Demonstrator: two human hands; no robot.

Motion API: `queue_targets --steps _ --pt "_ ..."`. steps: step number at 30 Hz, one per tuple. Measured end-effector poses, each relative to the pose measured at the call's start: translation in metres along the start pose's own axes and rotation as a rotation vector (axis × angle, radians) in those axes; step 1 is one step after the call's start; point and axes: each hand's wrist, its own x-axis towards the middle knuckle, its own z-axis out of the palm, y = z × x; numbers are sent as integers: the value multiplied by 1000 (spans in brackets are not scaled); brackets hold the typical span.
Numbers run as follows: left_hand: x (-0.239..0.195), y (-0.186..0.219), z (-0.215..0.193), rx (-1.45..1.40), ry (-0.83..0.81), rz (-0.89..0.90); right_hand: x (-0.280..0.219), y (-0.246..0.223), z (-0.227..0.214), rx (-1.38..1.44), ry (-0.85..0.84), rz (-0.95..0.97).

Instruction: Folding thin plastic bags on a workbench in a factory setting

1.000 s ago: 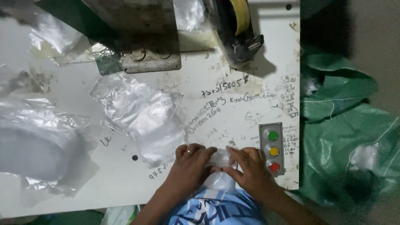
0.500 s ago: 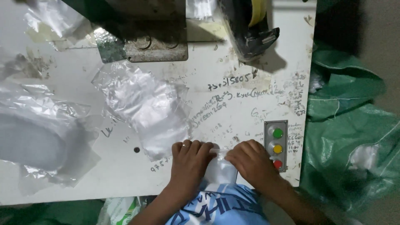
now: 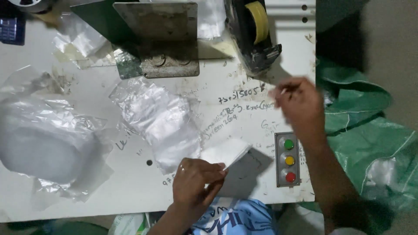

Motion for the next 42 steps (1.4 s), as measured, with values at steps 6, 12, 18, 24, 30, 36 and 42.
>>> queue_targets --steps 6,12,18,24,30,36,42 --pt "-10 -35 28 443 -61 543 97 -21 0 45 175 -247" --pt "-19 -38 41 388 -95 508 54 -14 7 184 169 -412" --pt "-21 -32 41 326 -159 511 58 76 16 -452 399 -547" --pt "-12 -33 52 353 -89 500 -59 22 18 63 -134 -51" --pt "-8 -29 64 341 -21 429 -77 44 15 166 -525 181" --pt "17 8 43 -607 57 -550 -85 26 15 -125 -190 52" --pt "15 4 16 -951 -60 -866 -89 58 25 394 -334 251"
